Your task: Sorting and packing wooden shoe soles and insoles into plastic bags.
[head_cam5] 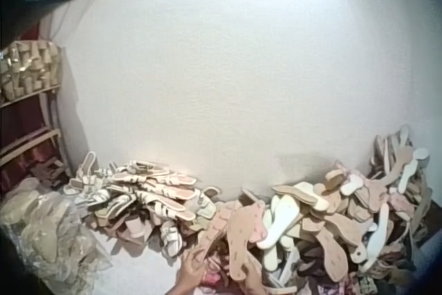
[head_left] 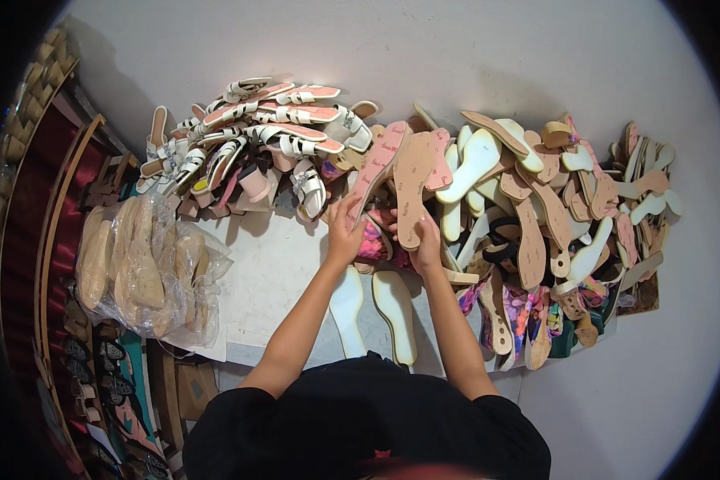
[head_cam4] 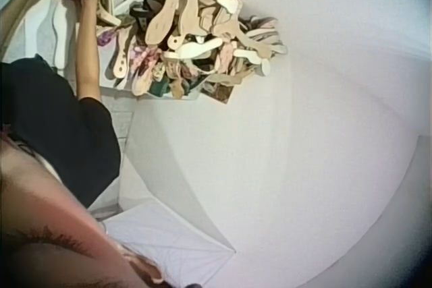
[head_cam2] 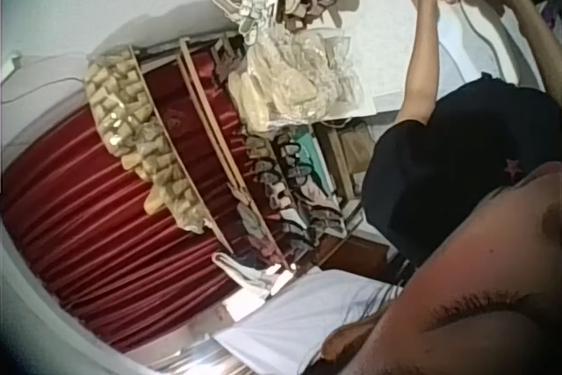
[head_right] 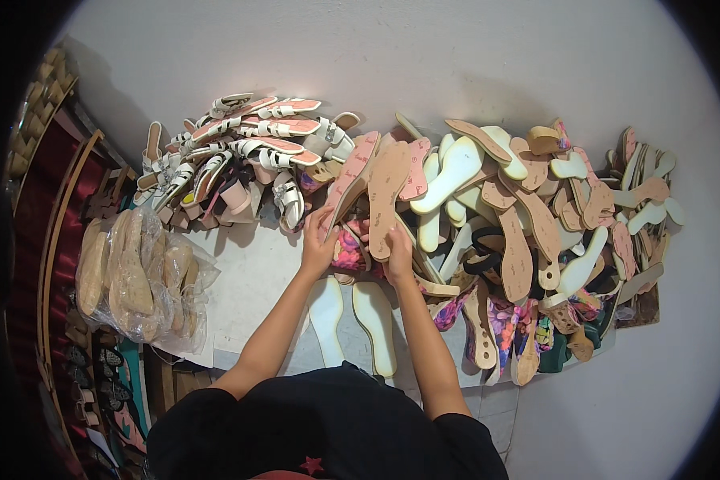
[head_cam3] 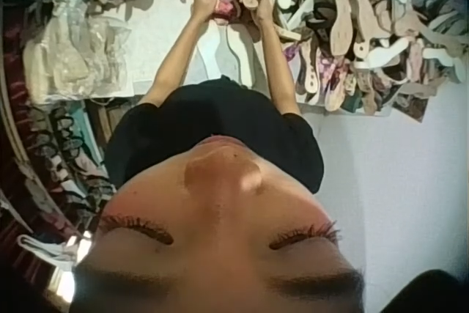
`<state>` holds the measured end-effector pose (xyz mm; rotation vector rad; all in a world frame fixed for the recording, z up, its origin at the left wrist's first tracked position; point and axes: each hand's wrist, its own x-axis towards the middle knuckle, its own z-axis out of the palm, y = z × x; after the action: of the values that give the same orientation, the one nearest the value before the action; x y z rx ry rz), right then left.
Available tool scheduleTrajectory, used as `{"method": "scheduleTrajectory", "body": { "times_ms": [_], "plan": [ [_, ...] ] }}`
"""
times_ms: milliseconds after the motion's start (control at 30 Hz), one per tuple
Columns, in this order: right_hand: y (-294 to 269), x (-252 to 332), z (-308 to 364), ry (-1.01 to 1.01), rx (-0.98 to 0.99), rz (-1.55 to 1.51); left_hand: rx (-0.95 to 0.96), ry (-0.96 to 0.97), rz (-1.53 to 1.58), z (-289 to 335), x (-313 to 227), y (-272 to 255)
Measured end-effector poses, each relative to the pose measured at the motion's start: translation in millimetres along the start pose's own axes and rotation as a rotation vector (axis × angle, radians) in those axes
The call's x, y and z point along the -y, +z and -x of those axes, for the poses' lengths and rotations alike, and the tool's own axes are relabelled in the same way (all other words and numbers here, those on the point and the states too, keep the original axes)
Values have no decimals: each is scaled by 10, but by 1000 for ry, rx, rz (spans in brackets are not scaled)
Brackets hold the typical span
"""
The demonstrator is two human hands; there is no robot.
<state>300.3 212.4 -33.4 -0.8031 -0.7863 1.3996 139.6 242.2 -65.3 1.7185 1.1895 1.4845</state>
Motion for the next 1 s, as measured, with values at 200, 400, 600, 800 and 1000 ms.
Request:
{"method": "scheduleTrajectory", "body": {
  "times_ms": [200, 400, 600, 800, 1000],
  "plan": [
    [5, -2, -207, -30, -58, 208, -94, -145, -24, 21, 120, -54],
    [301, 385, -568, 154, -41, 505, -140, -274, 163, -11, 527, -125],
    [237, 476, -902, -142, 142, 1011, -70, -372, 244, -6, 372, -169],
    [273, 666, -714, -564, -417, 1753, -128, -353, 232, 46, 413, -179],
    [-97, 520, -686, -466, -416, 1905, -25, -356, 186, 67, 464, -106]
  ]
}}
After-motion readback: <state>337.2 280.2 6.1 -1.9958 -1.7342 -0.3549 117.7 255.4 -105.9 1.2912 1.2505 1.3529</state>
